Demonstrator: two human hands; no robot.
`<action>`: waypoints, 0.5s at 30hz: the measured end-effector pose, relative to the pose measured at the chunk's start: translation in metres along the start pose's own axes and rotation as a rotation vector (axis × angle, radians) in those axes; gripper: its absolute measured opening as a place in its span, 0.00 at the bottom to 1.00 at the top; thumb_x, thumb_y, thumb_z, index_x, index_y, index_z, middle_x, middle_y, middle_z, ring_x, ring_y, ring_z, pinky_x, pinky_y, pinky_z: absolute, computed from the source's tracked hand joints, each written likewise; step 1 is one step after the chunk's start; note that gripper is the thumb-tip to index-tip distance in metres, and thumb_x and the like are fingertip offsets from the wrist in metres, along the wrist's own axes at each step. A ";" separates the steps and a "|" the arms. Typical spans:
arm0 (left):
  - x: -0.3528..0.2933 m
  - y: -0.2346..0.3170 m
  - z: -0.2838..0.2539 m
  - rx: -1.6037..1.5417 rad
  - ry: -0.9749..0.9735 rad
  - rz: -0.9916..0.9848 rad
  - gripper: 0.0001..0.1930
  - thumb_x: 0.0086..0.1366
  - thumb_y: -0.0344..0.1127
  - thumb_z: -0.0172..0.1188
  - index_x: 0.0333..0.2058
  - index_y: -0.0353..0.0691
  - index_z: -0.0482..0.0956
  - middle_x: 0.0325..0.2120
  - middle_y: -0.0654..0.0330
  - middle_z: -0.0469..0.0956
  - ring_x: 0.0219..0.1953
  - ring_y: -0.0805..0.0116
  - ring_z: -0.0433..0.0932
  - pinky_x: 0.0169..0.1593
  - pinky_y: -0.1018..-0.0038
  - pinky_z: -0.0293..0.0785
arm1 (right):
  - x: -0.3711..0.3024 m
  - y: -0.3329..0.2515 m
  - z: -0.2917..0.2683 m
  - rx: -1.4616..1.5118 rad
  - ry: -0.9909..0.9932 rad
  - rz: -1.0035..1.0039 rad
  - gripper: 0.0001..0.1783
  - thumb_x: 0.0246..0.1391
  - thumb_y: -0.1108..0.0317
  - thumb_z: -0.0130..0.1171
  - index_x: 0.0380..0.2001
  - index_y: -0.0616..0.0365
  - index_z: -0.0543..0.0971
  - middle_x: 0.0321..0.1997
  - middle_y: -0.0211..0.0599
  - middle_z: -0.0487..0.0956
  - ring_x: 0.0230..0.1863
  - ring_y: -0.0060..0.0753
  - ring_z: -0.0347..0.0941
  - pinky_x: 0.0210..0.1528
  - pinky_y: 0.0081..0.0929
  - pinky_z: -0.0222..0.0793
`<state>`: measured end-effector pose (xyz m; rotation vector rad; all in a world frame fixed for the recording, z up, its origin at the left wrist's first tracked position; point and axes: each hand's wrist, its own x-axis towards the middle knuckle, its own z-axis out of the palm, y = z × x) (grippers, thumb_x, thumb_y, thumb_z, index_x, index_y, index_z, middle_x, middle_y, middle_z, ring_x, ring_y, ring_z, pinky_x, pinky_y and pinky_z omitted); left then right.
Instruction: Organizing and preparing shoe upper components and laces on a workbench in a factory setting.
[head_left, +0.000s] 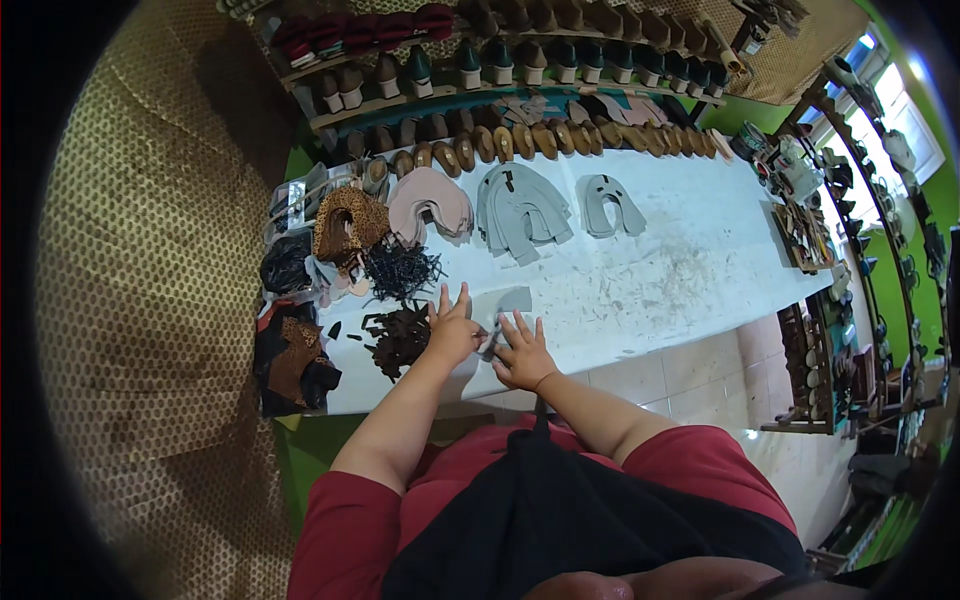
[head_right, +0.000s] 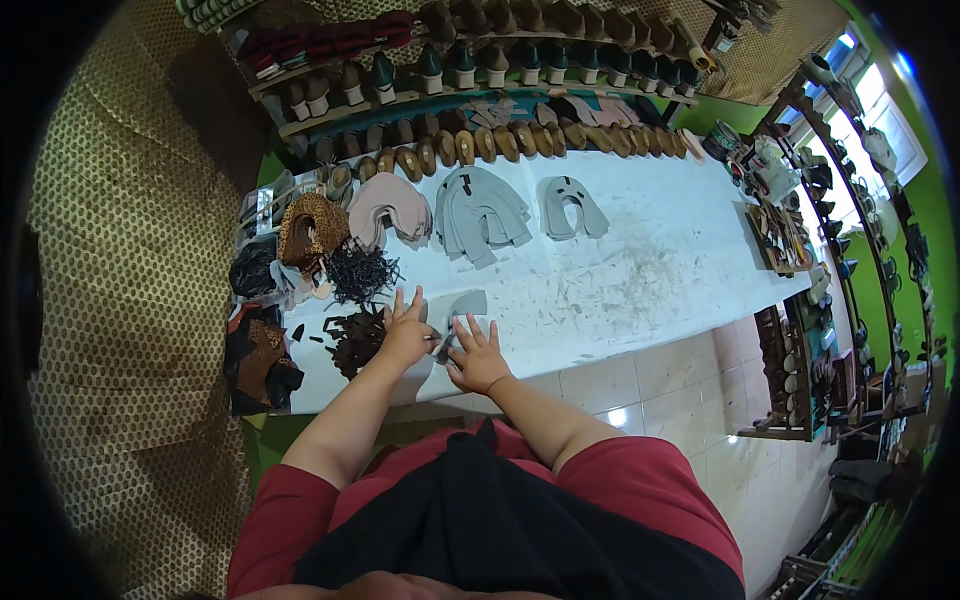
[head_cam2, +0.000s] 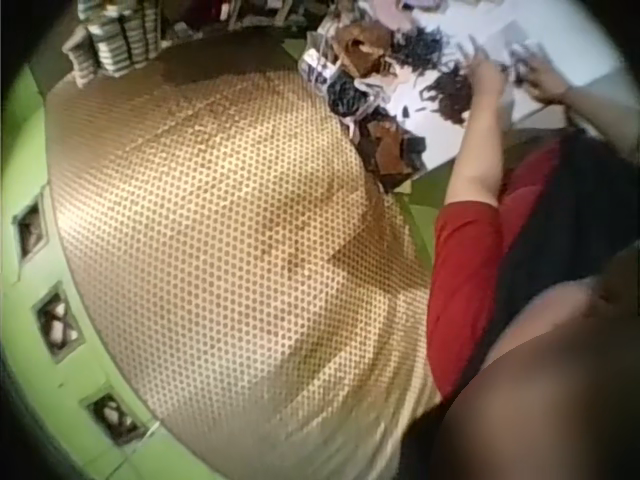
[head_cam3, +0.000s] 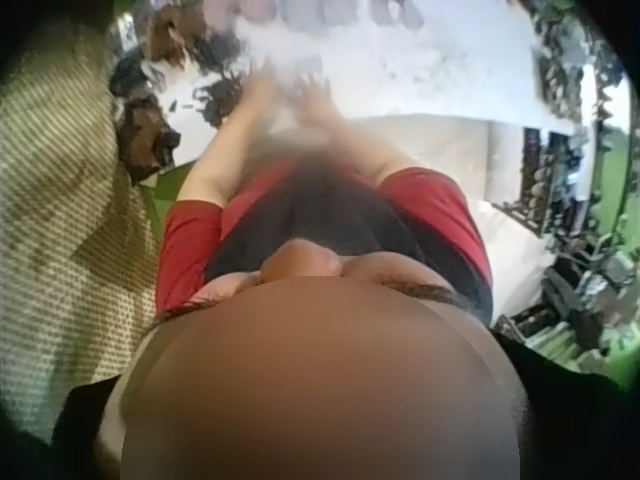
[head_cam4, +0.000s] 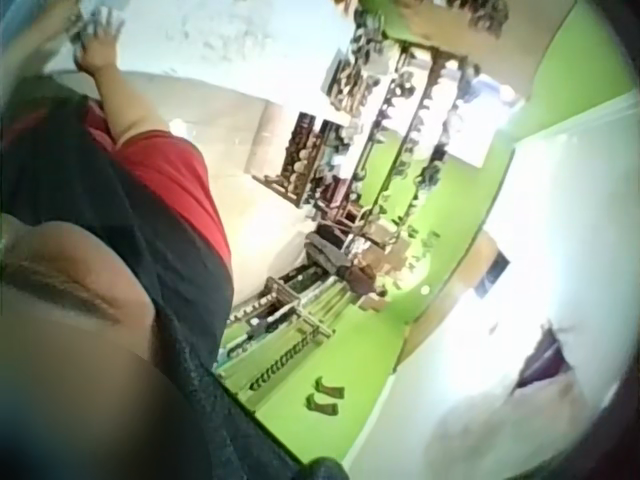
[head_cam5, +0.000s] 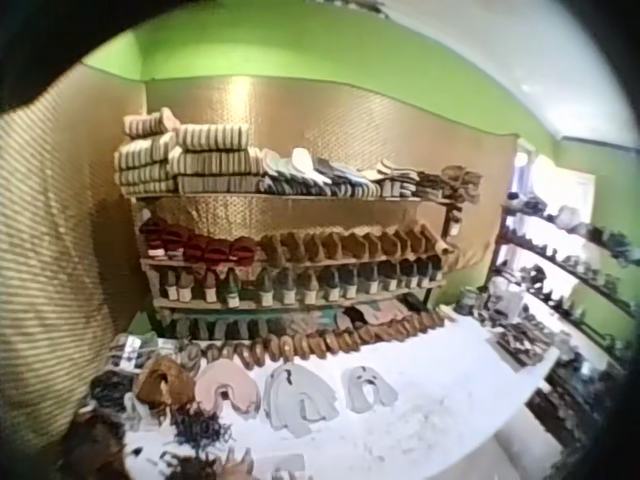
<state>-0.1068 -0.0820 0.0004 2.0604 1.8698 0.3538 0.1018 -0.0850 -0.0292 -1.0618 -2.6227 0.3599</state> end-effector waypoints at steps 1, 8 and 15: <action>0.000 0.002 -0.001 0.000 -0.004 0.003 0.06 0.45 0.40 0.72 0.26 0.57 0.89 0.72 0.51 0.47 0.73 0.36 0.36 0.67 0.34 0.36 | -0.001 0.001 0.000 0.001 0.000 0.005 0.18 0.50 0.50 0.60 0.42 0.43 0.85 0.75 0.45 0.53 0.77 0.56 0.42 0.67 0.77 0.36; 0.010 0.013 0.002 0.087 -0.129 -0.072 0.05 0.48 0.41 0.72 0.27 0.59 0.89 0.71 0.50 0.51 0.73 0.38 0.38 0.67 0.33 0.35 | -0.005 0.005 0.007 0.033 0.197 -0.030 0.10 0.46 0.57 0.61 0.25 0.50 0.84 0.72 0.43 0.61 0.74 0.53 0.50 0.66 0.78 0.39; 0.017 0.009 0.005 0.107 -0.116 -0.015 0.03 0.47 0.38 0.71 0.24 0.56 0.87 0.69 0.51 0.58 0.72 0.43 0.46 0.67 0.31 0.37 | -0.006 0.007 0.006 0.014 0.195 0.001 0.10 0.44 0.60 0.60 0.28 0.51 0.84 0.70 0.43 0.62 0.74 0.52 0.51 0.65 0.79 0.40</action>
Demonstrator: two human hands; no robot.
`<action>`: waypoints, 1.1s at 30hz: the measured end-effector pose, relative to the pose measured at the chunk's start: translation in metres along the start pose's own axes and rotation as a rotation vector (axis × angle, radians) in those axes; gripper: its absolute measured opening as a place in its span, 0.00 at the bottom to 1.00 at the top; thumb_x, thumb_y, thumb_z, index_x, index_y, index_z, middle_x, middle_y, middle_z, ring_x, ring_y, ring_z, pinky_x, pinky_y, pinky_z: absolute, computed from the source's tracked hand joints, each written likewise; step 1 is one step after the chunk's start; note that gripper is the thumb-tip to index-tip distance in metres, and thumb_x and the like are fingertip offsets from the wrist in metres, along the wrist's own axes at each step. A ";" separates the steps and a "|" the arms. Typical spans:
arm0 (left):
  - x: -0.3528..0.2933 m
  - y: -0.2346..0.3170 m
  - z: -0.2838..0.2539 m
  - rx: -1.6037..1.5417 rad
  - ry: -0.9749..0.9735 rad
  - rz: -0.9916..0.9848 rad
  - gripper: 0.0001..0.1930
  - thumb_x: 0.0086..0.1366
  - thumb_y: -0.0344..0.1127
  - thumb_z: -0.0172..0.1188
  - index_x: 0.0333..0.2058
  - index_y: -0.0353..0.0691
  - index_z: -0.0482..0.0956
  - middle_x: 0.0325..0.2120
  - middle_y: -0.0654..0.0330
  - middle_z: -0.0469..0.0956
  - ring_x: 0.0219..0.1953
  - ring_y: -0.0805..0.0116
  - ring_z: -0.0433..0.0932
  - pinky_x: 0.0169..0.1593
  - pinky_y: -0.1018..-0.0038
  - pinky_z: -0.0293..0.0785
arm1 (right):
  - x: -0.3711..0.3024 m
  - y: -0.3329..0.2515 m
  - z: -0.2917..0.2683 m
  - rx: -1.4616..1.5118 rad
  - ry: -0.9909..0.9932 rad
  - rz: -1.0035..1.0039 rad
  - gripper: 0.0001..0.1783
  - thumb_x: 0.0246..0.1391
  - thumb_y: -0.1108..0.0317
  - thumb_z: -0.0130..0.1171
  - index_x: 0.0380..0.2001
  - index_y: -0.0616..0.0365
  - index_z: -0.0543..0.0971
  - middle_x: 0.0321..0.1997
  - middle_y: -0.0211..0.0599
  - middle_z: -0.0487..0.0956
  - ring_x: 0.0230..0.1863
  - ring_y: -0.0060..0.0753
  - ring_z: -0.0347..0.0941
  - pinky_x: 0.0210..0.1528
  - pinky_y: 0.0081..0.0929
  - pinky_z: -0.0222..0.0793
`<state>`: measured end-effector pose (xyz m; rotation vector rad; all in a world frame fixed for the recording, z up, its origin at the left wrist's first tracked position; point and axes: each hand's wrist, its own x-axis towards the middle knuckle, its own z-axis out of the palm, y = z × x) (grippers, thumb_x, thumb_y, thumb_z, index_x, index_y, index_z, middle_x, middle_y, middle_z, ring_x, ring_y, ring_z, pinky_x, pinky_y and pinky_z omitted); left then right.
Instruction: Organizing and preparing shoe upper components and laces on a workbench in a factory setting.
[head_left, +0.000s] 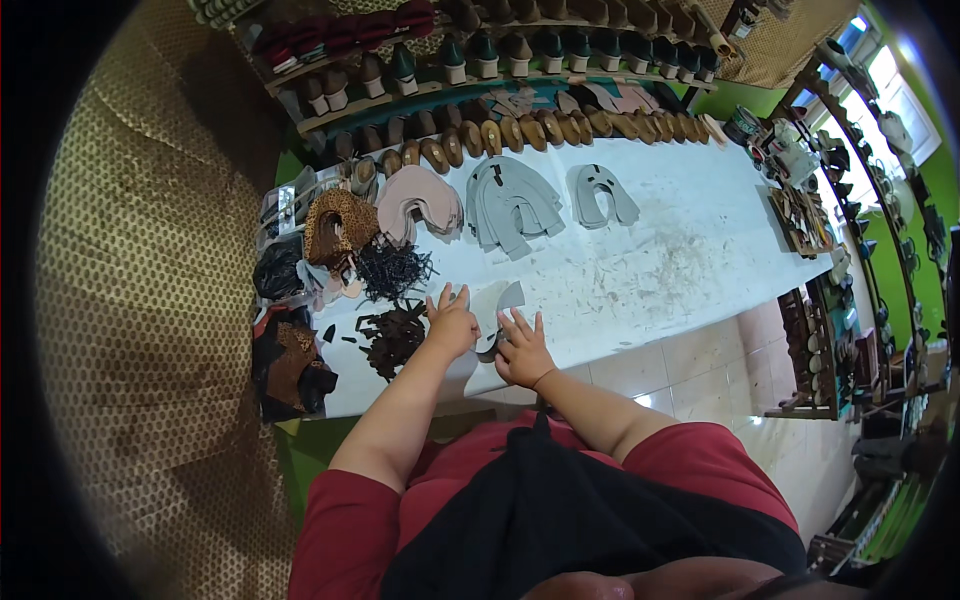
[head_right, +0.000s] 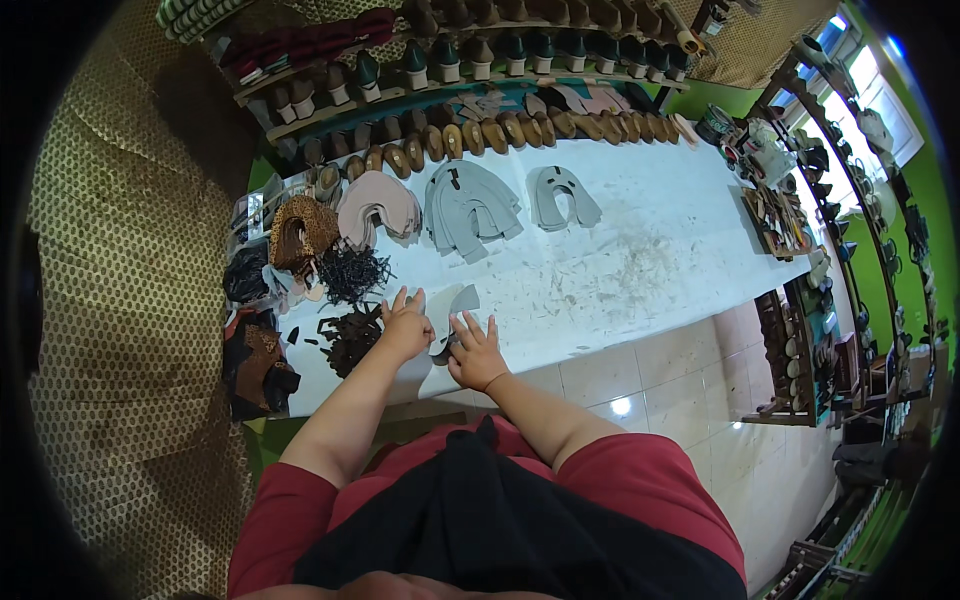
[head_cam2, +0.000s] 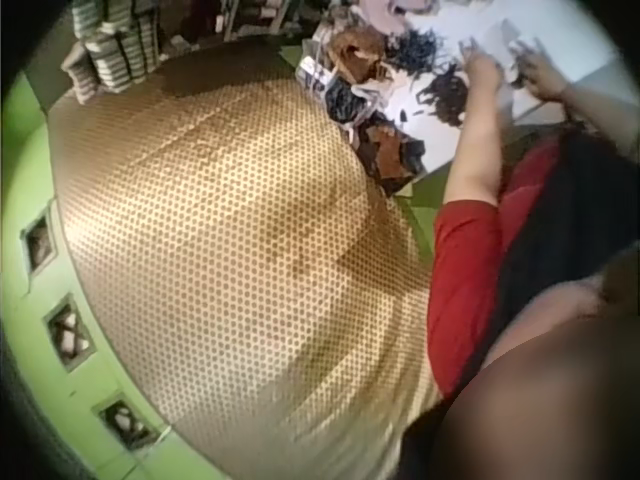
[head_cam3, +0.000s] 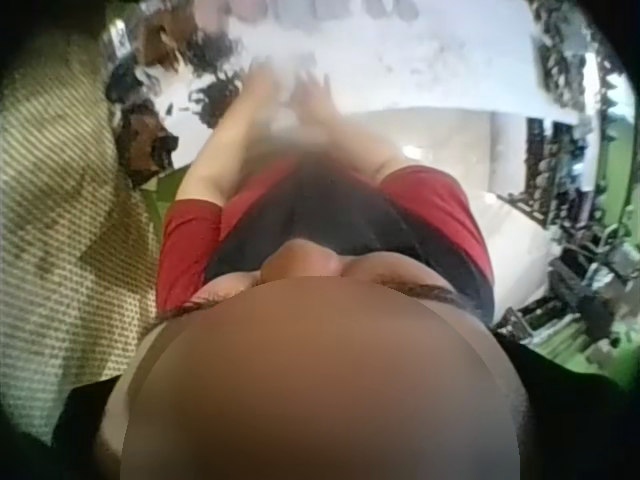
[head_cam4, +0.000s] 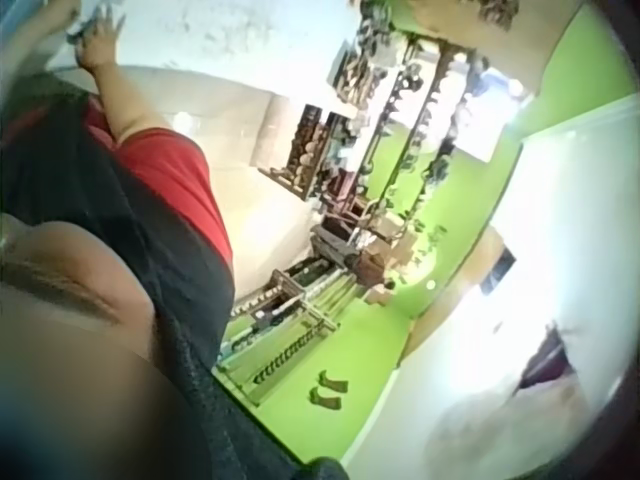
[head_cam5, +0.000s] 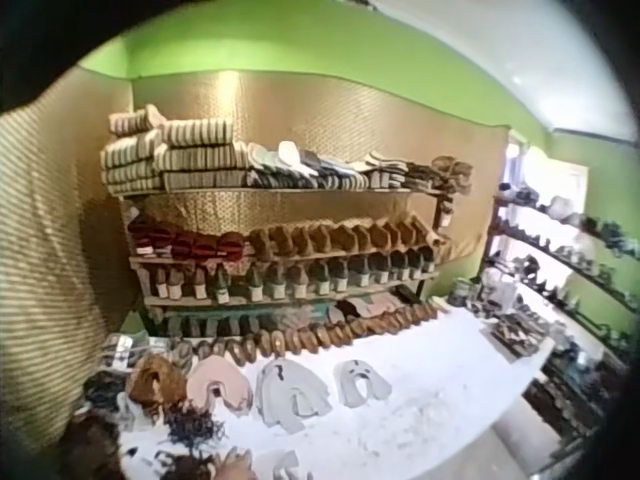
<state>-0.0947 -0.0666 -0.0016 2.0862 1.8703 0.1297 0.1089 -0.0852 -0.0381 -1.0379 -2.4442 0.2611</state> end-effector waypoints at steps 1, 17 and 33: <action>0.002 0.000 -0.001 0.000 -0.002 0.003 0.03 0.47 0.38 0.71 0.24 0.56 0.87 0.69 0.51 0.58 0.72 0.43 0.46 0.67 0.31 0.37 | -0.001 0.001 0.001 -0.001 0.001 0.003 0.10 0.44 0.60 0.60 0.28 0.51 0.84 0.70 0.43 0.62 0.74 0.52 0.51 0.65 0.79 0.40; 0.015 -0.011 -0.007 0.132 -0.035 0.028 0.06 0.52 0.32 0.60 0.26 0.48 0.86 0.69 0.53 0.59 0.72 0.45 0.47 0.69 0.37 0.37 | 0.001 -0.001 -0.001 0.028 -0.017 0.010 0.19 0.43 0.61 0.61 0.41 0.49 0.84 0.70 0.44 0.62 0.73 0.52 0.51 0.66 0.77 0.40; -0.020 0.016 0.013 0.208 0.229 0.131 0.36 0.66 0.45 0.52 0.69 0.40 0.54 0.73 0.53 0.46 0.74 0.52 0.43 0.69 0.37 0.34 | 0.002 -0.001 0.005 0.045 -0.034 0.044 0.27 0.51 0.57 0.60 0.53 0.56 0.74 0.70 0.47 0.62 0.73 0.51 0.51 0.69 0.72 0.37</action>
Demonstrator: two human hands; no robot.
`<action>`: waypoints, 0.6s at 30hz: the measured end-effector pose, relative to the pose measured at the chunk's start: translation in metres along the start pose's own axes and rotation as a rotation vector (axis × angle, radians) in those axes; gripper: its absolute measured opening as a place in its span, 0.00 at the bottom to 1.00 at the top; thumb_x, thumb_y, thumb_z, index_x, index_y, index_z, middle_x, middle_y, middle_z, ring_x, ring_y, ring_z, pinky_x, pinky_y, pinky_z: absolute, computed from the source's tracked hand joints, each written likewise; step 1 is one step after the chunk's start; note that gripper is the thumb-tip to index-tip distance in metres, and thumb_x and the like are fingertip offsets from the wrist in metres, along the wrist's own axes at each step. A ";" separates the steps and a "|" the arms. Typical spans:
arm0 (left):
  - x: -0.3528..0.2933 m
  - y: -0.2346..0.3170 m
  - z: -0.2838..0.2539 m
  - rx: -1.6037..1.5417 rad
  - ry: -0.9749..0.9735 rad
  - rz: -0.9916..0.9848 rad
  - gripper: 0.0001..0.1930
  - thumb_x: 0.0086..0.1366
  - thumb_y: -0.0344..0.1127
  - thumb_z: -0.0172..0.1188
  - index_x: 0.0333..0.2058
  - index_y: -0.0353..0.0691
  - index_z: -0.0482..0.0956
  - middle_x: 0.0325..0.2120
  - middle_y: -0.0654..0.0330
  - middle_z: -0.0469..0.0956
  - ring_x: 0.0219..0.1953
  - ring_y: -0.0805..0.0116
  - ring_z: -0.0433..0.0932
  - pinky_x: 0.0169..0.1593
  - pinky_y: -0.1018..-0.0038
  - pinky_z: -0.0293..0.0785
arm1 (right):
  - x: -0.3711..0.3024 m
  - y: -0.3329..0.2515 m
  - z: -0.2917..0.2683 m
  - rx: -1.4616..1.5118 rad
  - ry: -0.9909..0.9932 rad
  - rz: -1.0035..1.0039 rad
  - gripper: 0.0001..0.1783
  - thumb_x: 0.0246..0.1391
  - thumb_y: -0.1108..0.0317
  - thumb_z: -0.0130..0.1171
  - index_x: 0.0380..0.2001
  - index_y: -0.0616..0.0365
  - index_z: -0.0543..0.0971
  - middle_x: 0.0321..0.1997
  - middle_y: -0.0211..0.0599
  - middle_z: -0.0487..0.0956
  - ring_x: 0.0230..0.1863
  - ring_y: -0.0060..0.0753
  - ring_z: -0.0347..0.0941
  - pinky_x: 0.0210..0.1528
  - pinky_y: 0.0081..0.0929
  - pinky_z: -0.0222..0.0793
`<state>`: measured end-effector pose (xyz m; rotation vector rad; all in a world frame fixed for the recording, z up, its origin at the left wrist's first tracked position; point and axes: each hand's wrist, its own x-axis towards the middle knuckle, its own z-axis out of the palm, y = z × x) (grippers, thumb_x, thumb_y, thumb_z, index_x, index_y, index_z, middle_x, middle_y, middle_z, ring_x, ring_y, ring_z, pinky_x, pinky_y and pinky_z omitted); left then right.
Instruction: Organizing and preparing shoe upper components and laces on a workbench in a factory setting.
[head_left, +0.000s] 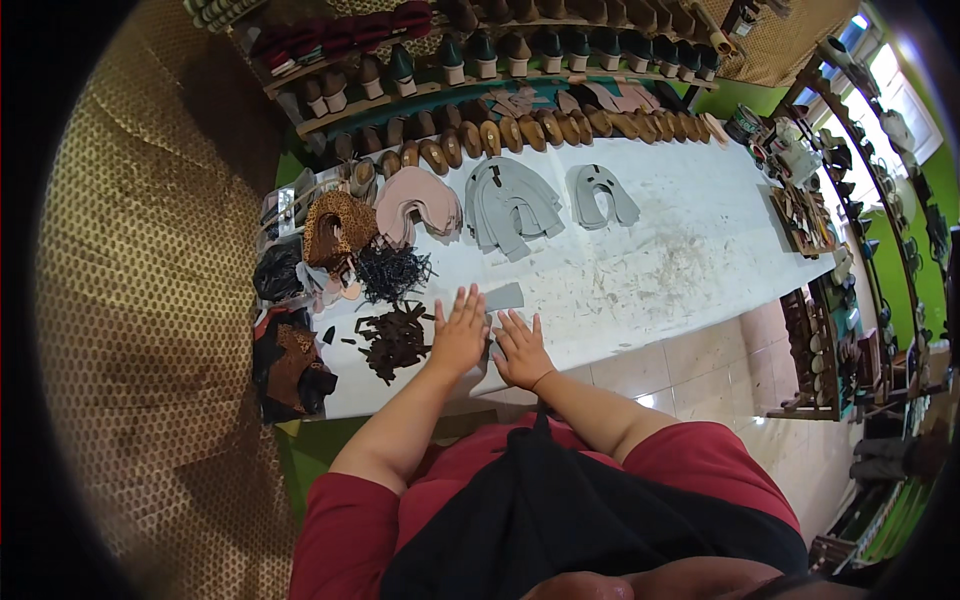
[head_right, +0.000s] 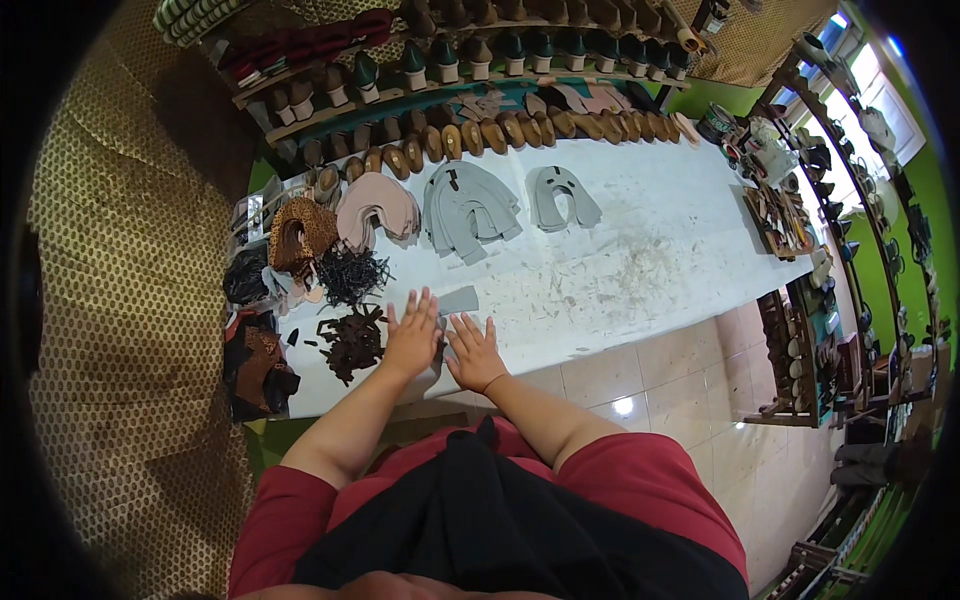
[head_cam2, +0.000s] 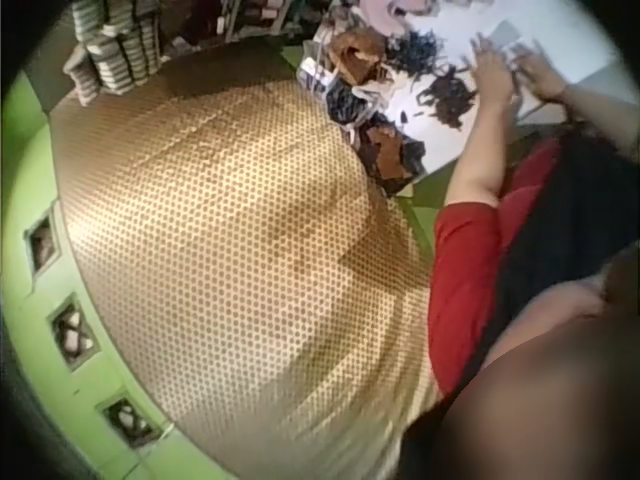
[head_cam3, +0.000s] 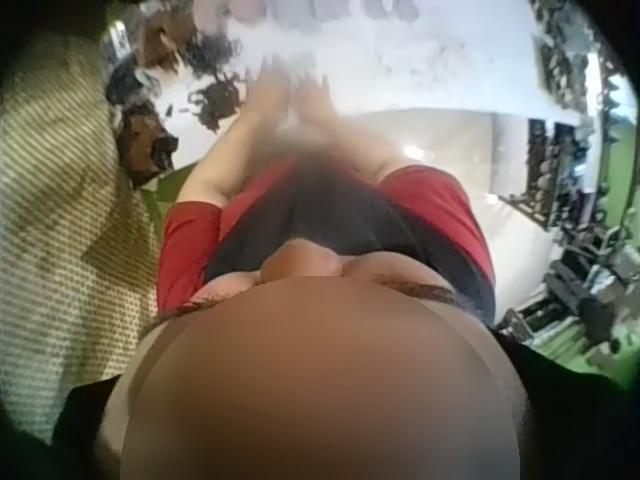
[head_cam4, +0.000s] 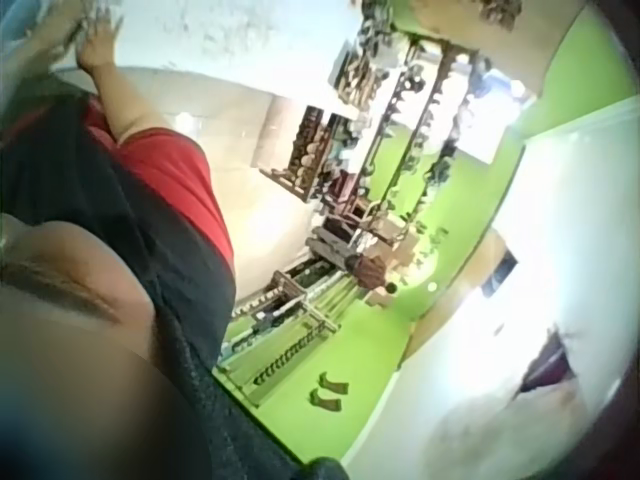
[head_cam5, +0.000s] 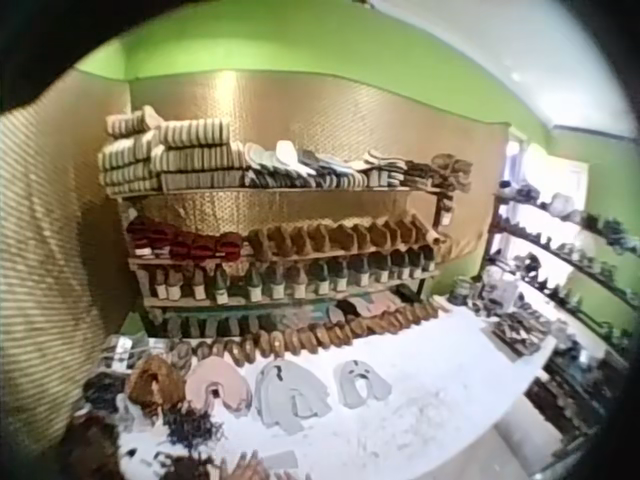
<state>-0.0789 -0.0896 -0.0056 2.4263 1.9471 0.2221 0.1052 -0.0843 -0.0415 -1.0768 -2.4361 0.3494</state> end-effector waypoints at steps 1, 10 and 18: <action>-0.001 0.004 0.003 0.063 -0.073 -0.002 0.38 0.67 0.48 0.51 0.70 0.41 0.51 0.73 0.55 0.46 0.75 0.55 0.42 0.69 0.38 0.33 | 0.000 0.000 -0.001 -0.001 0.000 -0.001 0.27 0.51 0.57 0.60 0.53 0.56 0.74 0.70 0.47 0.62 0.73 0.51 0.51 0.69 0.72 0.37; 0.005 -0.009 0.001 -0.100 -0.293 0.022 0.42 0.64 0.61 0.52 0.71 0.49 0.51 0.74 0.56 0.41 0.75 0.51 0.37 0.69 0.38 0.28 | 0.001 -0.001 -0.003 0.000 -0.029 0.003 0.30 0.48 0.54 0.62 0.54 0.55 0.74 0.70 0.47 0.61 0.73 0.51 0.52 0.68 0.73 0.37; -0.074 -0.044 -0.012 -0.017 -0.151 -0.270 0.49 0.58 0.59 0.60 0.72 0.46 0.48 0.74 0.50 0.38 0.75 0.45 0.36 0.68 0.36 0.27 | 0.001 -0.005 -0.008 -0.135 -0.277 -0.110 0.37 0.56 0.40 0.54 0.66 0.38 0.65 0.74 0.27 0.59 0.77 0.43 0.43 0.67 0.80 0.30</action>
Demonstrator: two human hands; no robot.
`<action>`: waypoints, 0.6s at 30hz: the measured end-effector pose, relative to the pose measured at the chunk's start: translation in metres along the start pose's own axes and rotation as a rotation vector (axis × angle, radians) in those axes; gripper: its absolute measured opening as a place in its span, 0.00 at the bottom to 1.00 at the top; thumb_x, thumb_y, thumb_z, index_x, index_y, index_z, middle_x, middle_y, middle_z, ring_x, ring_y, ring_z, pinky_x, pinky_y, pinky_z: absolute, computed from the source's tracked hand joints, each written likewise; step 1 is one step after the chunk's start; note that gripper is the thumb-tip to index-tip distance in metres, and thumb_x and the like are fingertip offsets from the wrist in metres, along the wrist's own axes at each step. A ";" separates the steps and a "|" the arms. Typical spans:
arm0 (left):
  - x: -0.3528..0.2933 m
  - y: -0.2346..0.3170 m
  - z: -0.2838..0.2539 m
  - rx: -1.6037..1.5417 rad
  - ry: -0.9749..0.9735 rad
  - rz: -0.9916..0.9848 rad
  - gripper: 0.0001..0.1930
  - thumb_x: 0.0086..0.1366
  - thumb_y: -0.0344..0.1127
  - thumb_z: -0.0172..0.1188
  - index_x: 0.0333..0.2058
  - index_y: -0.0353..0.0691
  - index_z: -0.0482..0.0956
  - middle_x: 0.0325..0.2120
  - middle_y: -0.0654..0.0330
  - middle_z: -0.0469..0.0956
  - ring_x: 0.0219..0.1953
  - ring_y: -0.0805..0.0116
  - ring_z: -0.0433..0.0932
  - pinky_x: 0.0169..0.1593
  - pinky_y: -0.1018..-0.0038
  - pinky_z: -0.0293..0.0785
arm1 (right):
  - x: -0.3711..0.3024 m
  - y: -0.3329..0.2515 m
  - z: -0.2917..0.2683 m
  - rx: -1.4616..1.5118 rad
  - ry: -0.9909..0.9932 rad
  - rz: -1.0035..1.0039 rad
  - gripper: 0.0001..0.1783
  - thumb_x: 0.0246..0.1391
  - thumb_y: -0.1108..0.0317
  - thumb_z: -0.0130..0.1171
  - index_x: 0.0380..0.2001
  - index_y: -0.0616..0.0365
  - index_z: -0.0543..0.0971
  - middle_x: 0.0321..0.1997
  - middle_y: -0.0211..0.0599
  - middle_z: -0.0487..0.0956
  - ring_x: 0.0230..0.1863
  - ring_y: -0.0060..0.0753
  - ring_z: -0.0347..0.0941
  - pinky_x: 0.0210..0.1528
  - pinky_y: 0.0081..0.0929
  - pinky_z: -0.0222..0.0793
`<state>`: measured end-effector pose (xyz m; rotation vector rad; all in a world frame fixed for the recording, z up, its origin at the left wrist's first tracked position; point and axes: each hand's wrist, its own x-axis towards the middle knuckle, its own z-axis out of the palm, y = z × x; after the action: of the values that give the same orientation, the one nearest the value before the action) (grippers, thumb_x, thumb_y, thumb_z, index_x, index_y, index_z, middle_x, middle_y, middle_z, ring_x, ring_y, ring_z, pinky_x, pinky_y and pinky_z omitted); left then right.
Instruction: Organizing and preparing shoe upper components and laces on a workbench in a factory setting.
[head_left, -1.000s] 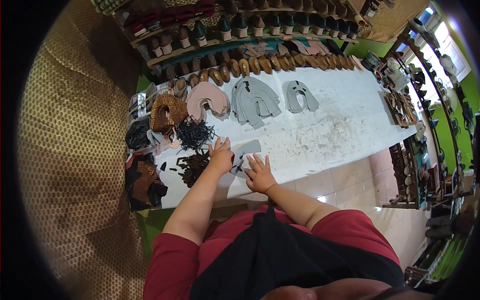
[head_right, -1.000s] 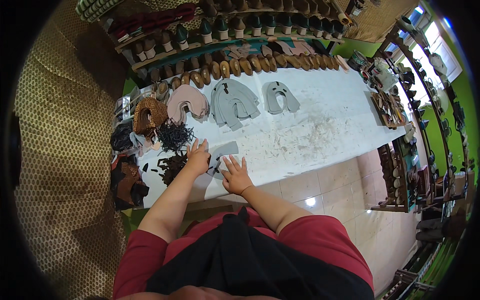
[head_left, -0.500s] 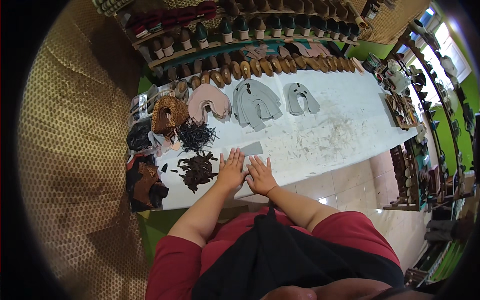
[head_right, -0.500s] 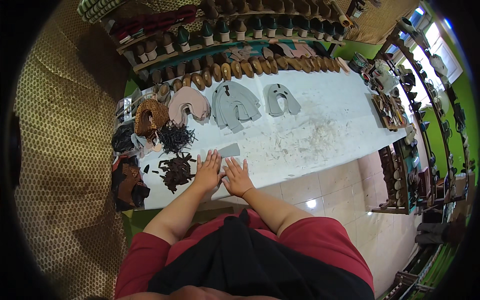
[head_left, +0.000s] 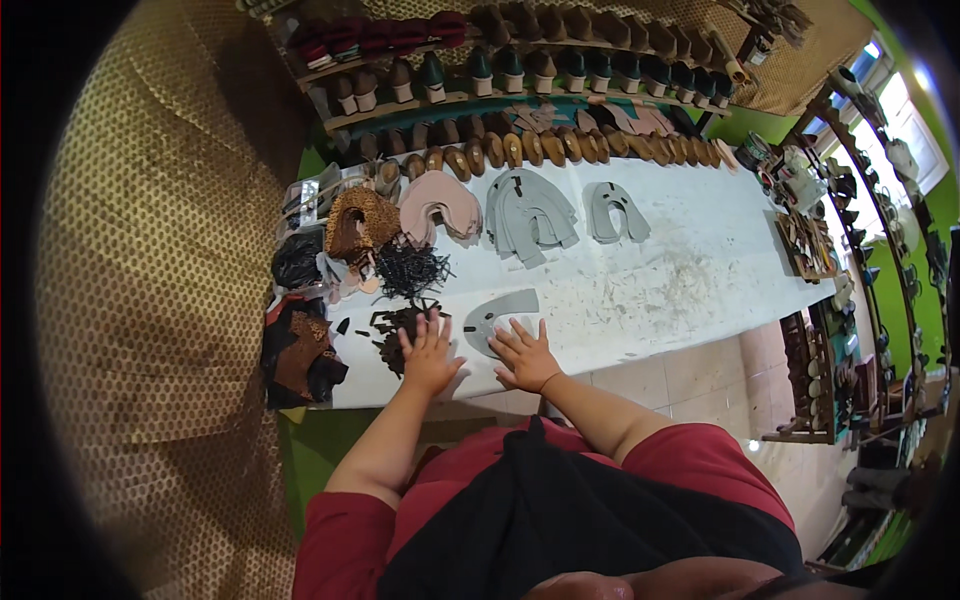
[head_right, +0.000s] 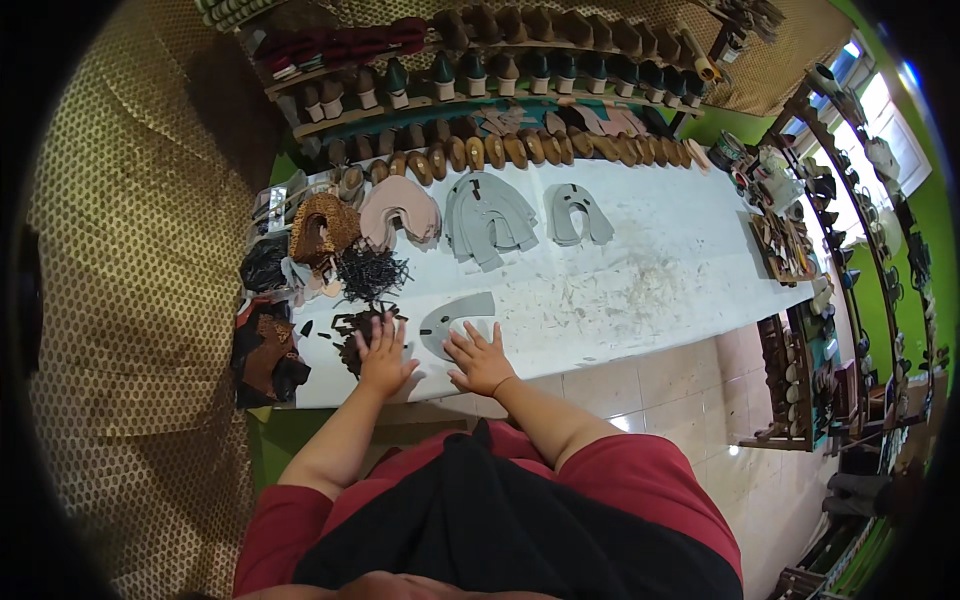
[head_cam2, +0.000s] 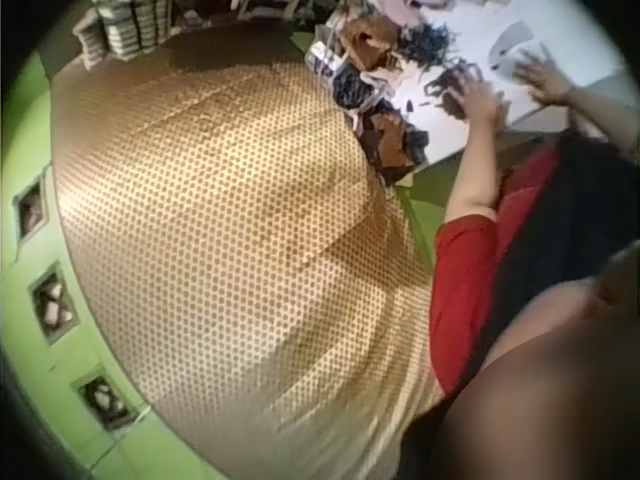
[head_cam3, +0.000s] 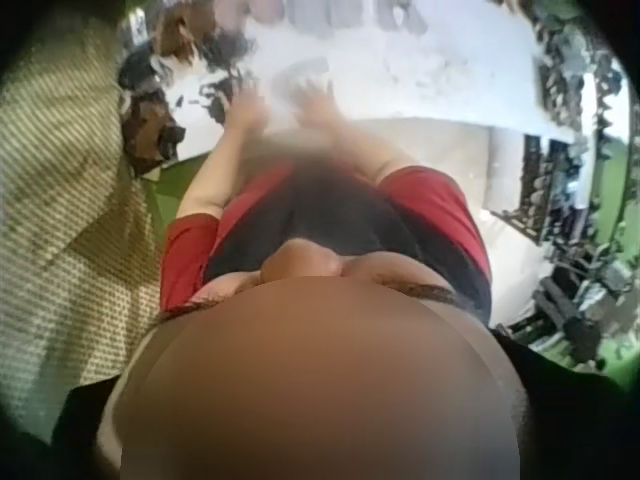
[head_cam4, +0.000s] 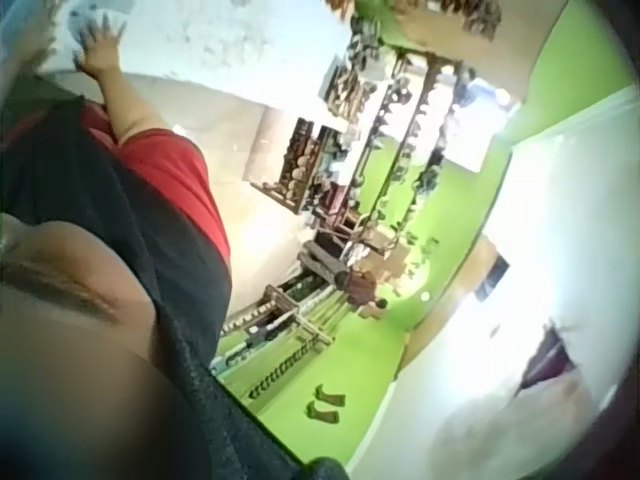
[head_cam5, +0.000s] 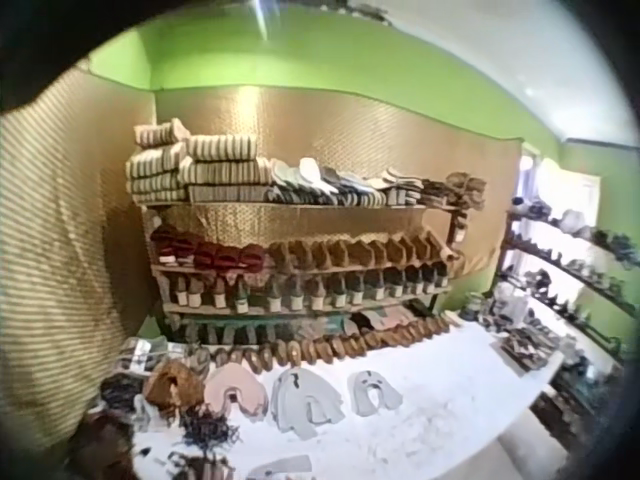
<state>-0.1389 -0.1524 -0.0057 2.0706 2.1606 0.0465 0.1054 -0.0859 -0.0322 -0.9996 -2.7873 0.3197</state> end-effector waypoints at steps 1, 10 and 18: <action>-0.014 -0.013 -0.002 -0.001 0.016 -0.050 0.50 0.58 0.58 0.61 0.72 0.46 0.47 0.73 0.49 0.38 0.74 0.45 0.36 0.68 0.36 0.27 | 0.001 -0.001 -0.002 0.000 0.008 -0.008 0.37 0.56 0.40 0.54 0.66 0.38 0.65 0.74 0.27 0.59 0.77 0.43 0.43 0.67 0.80 0.30; -0.089 -0.087 -0.005 -0.212 -0.303 -0.652 0.68 0.46 0.73 0.64 0.72 0.47 0.30 0.74 0.52 0.25 0.73 0.41 0.21 0.67 0.34 0.28 | 0.002 -0.005 -0.001 -0.053 -0.047 -0.032 0.41 0.55 0.37 0.53 0.70 0.36 0.60 0.76 0.28 0.55 0.78 0.47 0.40 0.66 0.81 0.28; -0.090 -0.103 -0.011 -0.252 -0.486 -0.515 0.76 0.35 0.72 0.72 0.72 0.54 0.27 0.73 0.55 0.18 0.71 0.35 0.17 0.65 0.28 0.31 | 0.009 -0.009 -0.001 -0.136 -0.165 0.019 0.42 0.56 0.37 0.51 0.70 0.39 0.58 0.77 0.29 0.51 0.78 0.45 0.38 0.67 0.80 0.27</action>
<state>-0.2395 -0.2465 0.0004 1.1917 2.1551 -0.2083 0.0934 -0.0862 -0.0284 -1.0763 -2.9843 0.2265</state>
